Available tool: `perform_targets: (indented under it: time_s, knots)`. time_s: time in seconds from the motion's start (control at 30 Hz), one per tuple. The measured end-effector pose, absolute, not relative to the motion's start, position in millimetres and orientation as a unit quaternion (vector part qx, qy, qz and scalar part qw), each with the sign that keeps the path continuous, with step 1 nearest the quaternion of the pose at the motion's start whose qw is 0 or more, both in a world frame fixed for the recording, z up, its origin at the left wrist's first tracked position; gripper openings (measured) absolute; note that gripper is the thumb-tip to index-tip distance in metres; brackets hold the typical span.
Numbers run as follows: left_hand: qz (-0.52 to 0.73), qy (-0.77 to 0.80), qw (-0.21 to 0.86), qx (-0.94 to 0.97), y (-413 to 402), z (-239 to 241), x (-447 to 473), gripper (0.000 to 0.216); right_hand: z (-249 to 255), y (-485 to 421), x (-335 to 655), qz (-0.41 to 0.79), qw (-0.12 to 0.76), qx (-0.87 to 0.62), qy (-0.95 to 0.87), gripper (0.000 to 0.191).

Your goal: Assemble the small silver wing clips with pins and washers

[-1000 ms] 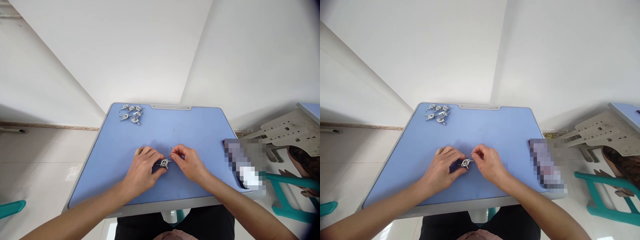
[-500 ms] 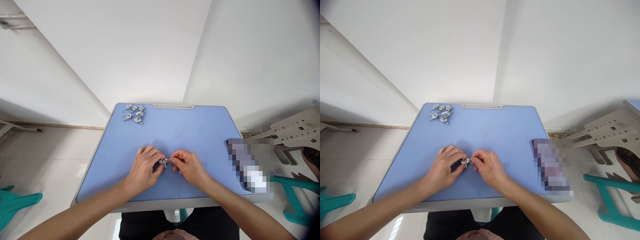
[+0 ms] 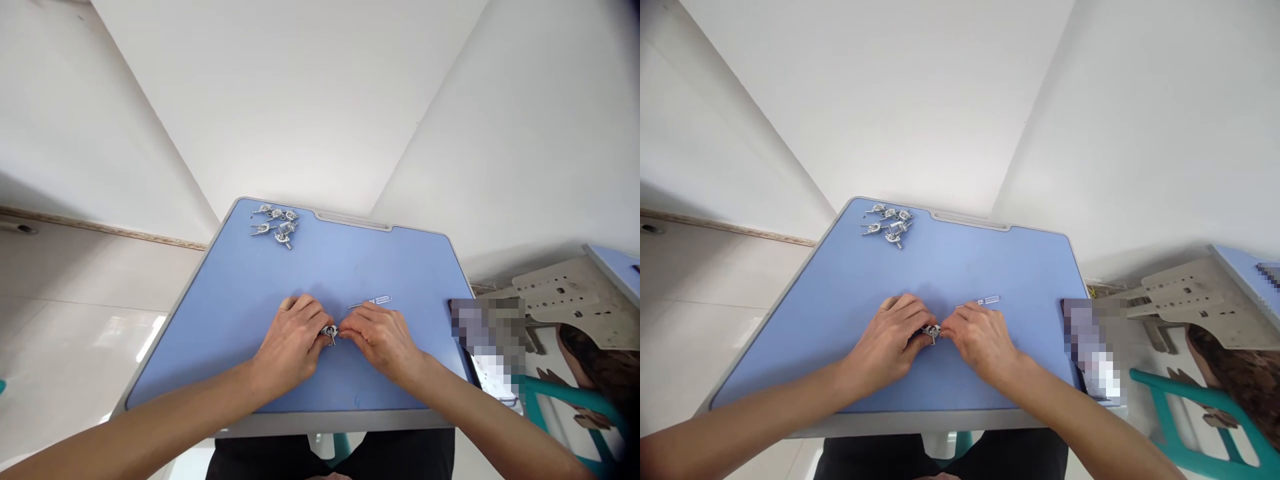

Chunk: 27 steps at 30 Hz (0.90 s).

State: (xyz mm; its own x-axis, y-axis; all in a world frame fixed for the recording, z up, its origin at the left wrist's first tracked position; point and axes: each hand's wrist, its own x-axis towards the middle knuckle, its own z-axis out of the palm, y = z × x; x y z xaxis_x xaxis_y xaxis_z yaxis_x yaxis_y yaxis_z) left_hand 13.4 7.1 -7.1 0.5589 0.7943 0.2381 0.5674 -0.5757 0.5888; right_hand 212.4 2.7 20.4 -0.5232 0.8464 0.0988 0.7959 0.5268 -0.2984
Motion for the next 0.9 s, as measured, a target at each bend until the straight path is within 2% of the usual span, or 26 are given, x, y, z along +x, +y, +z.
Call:
perform_targets:
  time_s: [0.27, 0.67, 0.77, 0.9]
  knots:
    - [0.241, 0.406, 0.223, 0.853, 8, -7, 15, 0.01, 28, 11, 209, 0.061, 0.06, -0.419, -0.904, 0.021]
    - [0.243, 0.408, 0.234, 0.848, 8, -7, 16, 0.012, 37, 15, 201, -0.046, -0.072, -0.343, -0.935, 0.026]
    - [0.243, 0.407, 0.23, 0.85, 8, -8, 16, 0.012, 40, 19, 197, -0.037, -0.106, -0.343, -0.933, 0.023]
    - [0.259, 0.403, 0.229, 0.847, 8, -10, 15, 0.013, 48, 31, 191, 0.043, -0.159, -0.392, -0.905, 0.02]
